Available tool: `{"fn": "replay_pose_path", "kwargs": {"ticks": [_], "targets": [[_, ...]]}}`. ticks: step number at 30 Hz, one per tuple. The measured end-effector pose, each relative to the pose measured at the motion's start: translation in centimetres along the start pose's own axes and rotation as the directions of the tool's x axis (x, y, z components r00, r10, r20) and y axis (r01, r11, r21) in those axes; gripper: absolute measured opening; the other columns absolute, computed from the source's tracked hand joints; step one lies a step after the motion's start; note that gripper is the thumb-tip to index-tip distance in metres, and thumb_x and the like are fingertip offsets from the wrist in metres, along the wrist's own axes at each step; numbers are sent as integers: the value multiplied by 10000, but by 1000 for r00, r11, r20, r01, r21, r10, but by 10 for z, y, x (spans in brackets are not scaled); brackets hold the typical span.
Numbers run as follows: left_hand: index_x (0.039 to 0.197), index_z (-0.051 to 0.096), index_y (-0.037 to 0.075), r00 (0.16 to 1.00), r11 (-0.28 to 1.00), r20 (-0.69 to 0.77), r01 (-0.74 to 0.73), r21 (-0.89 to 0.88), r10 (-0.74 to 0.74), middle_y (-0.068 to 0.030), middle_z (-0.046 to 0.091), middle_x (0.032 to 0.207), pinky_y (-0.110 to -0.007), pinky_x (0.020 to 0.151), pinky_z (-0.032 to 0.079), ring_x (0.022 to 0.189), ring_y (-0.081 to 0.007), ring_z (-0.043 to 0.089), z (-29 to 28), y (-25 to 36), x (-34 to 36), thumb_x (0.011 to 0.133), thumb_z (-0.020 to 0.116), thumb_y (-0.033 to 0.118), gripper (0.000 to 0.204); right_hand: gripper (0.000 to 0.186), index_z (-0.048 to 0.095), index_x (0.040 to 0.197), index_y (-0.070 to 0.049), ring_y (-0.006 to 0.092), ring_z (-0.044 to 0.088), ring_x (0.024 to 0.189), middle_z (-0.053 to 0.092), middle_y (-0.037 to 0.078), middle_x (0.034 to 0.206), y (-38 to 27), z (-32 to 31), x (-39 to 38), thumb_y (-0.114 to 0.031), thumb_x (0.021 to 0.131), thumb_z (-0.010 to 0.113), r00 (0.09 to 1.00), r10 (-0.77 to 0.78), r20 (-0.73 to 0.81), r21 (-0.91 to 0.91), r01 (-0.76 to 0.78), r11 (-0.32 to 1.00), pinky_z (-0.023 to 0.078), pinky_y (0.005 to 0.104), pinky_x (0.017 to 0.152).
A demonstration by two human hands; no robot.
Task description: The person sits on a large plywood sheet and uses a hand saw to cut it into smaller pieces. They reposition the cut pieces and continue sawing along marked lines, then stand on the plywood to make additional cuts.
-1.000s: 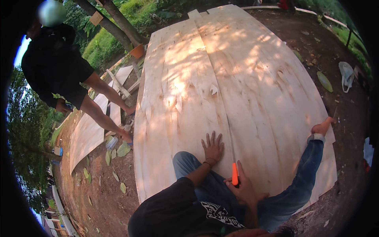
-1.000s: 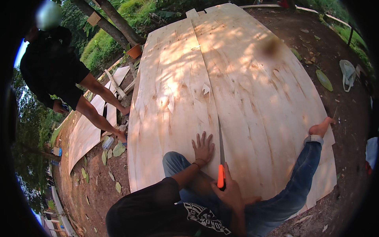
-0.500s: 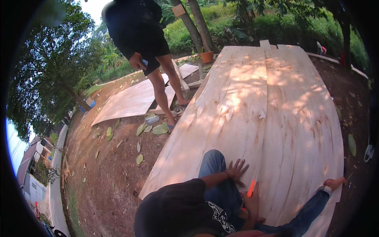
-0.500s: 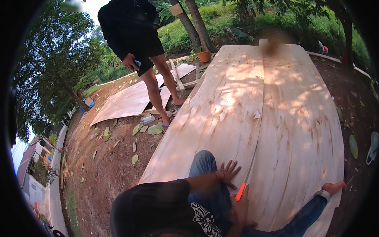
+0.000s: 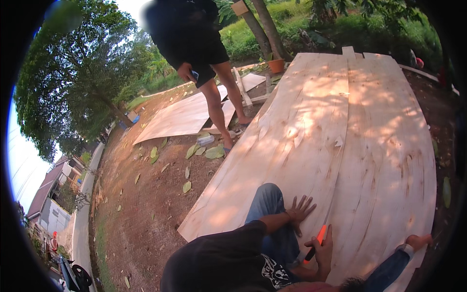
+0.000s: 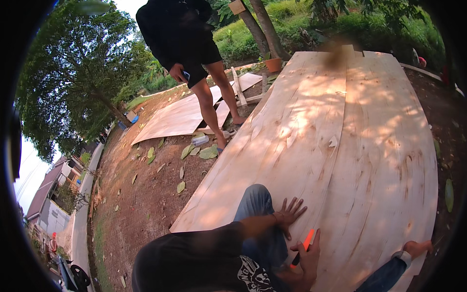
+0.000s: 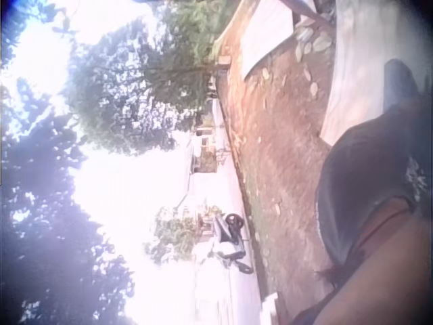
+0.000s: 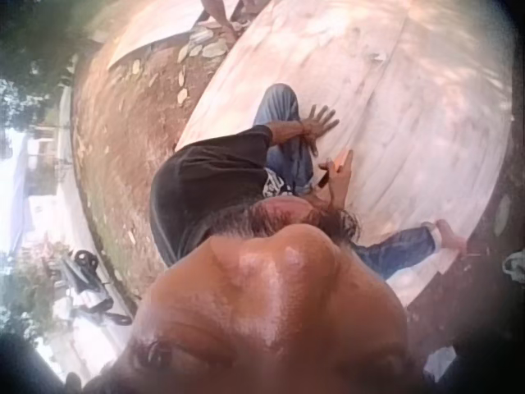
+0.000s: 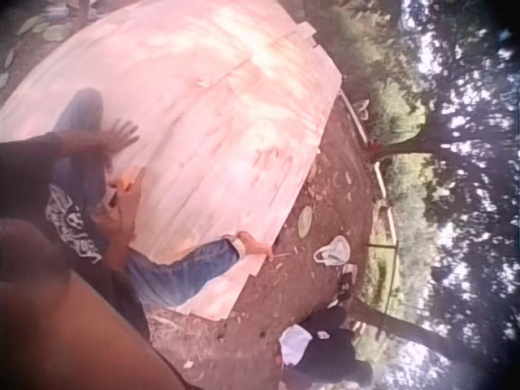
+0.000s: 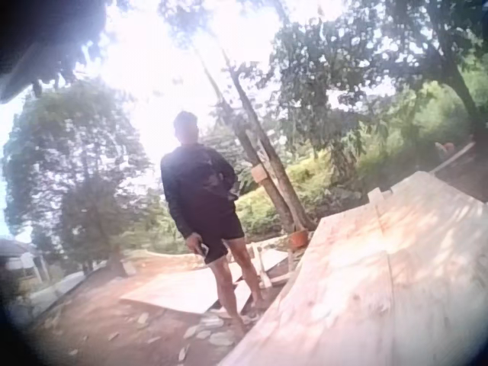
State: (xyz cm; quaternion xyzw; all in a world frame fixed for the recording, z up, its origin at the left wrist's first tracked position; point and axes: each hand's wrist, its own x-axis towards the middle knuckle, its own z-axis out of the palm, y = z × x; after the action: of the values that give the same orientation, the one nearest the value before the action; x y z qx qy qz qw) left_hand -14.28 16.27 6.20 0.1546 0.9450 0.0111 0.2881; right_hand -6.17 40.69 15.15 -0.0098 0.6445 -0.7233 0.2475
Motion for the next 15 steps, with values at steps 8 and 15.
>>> {"fn": "replay_pose_path", "kwargs": {"ticks": [8,15], "targets": [[1659,-89,127,999,999,-49,-7,-33,6,-280,-147,1693,-814,1117,-25,1535,-531,-176,15,-7,2,320,886,801,1788,992,-142,1587,68,237,752,754,763,212,877,11,-5,21,-150,998,626,976,76,203,-4,-77,997,578,298,766],[1663,-72,138,994,998,-106,-41,-44,36,-275,-127,1698,-831,1094,-28,1539,-534,-158,12,-9,6,338,898,780,1763,1036,-149,1588,63,227,750,842,772,185,920,40,1,15,-191,987,656,984,161,79,-128,-150,980,573,315,791]]}}
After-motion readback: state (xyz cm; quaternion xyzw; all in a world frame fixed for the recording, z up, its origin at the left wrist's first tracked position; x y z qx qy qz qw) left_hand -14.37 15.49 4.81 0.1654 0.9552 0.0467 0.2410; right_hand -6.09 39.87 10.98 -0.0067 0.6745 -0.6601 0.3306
